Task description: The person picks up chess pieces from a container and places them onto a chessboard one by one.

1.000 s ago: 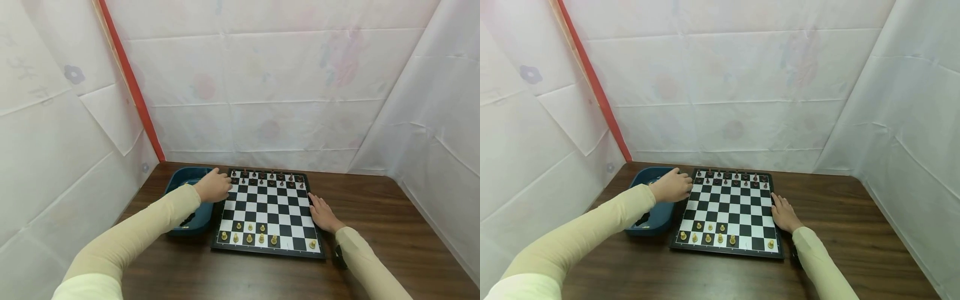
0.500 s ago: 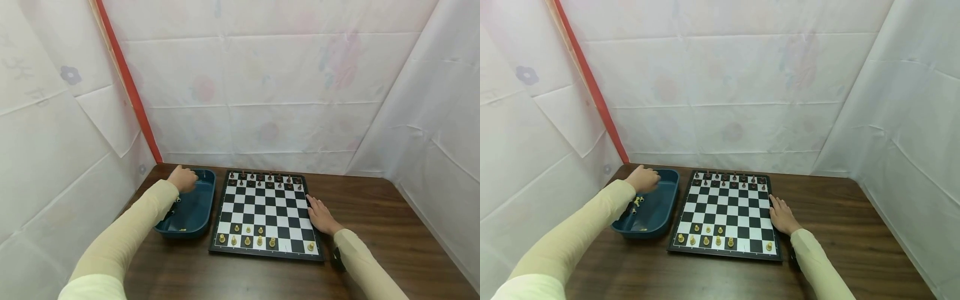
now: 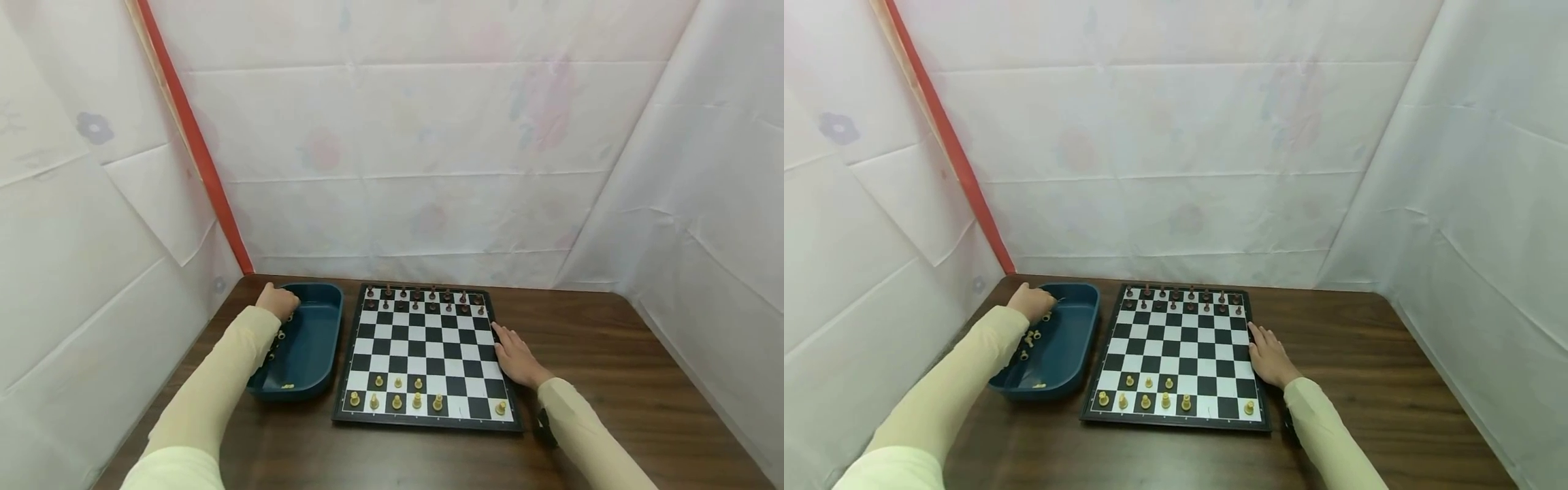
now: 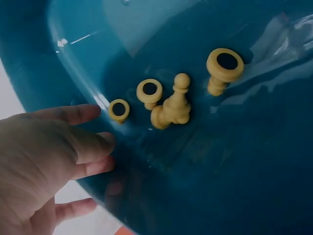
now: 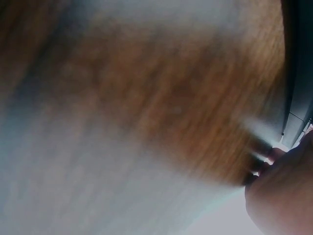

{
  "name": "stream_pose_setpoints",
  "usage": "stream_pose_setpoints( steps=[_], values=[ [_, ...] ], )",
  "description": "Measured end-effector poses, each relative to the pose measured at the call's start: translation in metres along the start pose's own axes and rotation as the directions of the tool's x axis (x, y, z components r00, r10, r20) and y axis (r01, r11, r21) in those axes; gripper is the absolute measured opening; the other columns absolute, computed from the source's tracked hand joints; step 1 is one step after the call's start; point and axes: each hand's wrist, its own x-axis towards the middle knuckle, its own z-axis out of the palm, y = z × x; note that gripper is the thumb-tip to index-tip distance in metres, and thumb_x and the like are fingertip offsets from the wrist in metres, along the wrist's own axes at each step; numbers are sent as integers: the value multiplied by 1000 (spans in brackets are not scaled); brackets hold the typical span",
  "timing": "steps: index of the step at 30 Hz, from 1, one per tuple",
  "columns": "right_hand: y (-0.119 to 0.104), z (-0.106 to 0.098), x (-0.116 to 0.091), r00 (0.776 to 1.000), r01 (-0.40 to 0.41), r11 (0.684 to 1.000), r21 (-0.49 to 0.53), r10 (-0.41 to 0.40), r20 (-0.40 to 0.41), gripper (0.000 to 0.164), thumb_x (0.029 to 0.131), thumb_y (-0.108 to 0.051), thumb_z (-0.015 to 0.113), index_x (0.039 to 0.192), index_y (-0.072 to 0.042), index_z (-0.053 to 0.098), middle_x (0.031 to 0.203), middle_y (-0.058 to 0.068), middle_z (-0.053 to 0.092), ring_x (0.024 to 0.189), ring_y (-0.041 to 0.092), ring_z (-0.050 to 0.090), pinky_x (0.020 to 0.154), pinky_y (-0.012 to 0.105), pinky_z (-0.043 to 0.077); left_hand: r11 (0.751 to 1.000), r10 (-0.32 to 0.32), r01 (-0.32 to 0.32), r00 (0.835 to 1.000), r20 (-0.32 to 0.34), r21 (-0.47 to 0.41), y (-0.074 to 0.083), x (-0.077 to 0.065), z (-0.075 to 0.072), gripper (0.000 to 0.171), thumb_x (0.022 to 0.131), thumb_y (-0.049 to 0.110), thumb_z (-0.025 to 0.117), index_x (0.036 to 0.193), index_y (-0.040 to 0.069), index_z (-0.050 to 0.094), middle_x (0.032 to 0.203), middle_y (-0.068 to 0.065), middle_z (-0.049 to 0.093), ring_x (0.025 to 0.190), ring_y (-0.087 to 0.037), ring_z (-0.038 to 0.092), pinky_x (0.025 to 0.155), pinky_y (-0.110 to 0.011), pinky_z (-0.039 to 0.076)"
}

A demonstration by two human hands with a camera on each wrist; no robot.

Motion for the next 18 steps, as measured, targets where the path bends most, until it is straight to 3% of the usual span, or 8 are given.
stream_pose_setpoints(
  steps=[6,10,18],
  values=[
    [1,4,1,1000,4,1000,0,-4,-13,51,102,-16,29,148,4,20,148,34,20,137,51,12,107,60,10,994,24,-16,997,-70,106,1,3,13,11,81,7,71,78,17,68,77,-1,64,70,-19,53,78,-47,33],
    [-1,3,0,1000,-1,1000,4,1,-10,51,102,-15,28,148,4,20,148,35,19,137,51,12,108,60,9,990,58,-44,993,-107,133,-3,3,17,13,79,4,72,78,17,69,78,-2,64,73,-21,54,82,-51,34],
    [-1,1,-1,1000,1,1000,-5,-1,-9,51,102,-14,29,148,5,20,147,35,20,137,51,12,108,60,10,984,97,-80,990,-104,162,-5,5,22,14,77,5,73,80,18,69,81,-2,65,75,-21,52,80,-50,34]
  ],
)
